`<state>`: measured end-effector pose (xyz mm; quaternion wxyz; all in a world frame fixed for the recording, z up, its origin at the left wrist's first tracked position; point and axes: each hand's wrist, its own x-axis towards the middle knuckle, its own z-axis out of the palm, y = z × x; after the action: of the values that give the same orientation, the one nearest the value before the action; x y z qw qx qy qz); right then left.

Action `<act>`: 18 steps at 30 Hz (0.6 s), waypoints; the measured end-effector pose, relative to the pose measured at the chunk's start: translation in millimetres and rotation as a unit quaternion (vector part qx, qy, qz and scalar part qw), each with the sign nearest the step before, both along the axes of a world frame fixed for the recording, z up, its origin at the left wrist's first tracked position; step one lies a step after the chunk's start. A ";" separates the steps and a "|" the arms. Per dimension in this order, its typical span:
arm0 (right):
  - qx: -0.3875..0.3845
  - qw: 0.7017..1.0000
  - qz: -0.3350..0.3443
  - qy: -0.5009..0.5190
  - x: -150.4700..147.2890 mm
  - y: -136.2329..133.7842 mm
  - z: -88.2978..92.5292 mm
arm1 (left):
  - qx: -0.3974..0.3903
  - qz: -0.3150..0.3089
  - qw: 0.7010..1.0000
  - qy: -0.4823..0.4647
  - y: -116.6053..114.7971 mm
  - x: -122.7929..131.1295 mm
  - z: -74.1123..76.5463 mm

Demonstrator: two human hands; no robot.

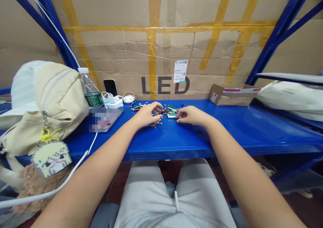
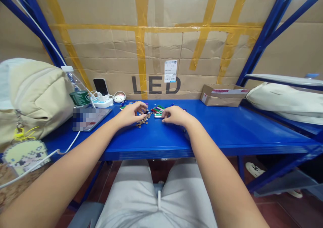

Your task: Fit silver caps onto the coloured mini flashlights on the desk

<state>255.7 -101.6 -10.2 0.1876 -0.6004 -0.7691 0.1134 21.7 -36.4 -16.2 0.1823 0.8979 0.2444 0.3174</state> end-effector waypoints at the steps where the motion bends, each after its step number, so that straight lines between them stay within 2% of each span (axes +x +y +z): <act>1: 0.003 1.000 0.012 0.003 -2.5 0.8 -1.0 | 0.001 -0.001 1.000 0.000 -0.2 0.1 0.1; 4: 0.000 0.999 0.040 0.020 -6.9 1.8 -1.9 | 0.002 -0.004 1.000 0.000 -0.1 0.0 0.1; 8: 0.029 0.999 -0.012 0.025 -4.9 0.6 0.9 | -0.002 -0.006 1.000 -0.001 -0.1 0.1 0.2; 13: -0.048 0.998 0.026 -0.009 0.2 -0.9 1.2 | 0.001 -0.006 1.000 0.009 -1.2 0.0 0.6; 18: -0.065 0.997 0.025 -0.016 -1.6 -0.9 -0.2 | 0.008 -0.011 1.000 0.015 -0.5 -0.2 0.0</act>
<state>254.2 -102.5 -10.5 0.1335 -0.5934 -0.7779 0.1581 21.6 -37.0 -16.2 0.1745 0.9066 0.2348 0.3042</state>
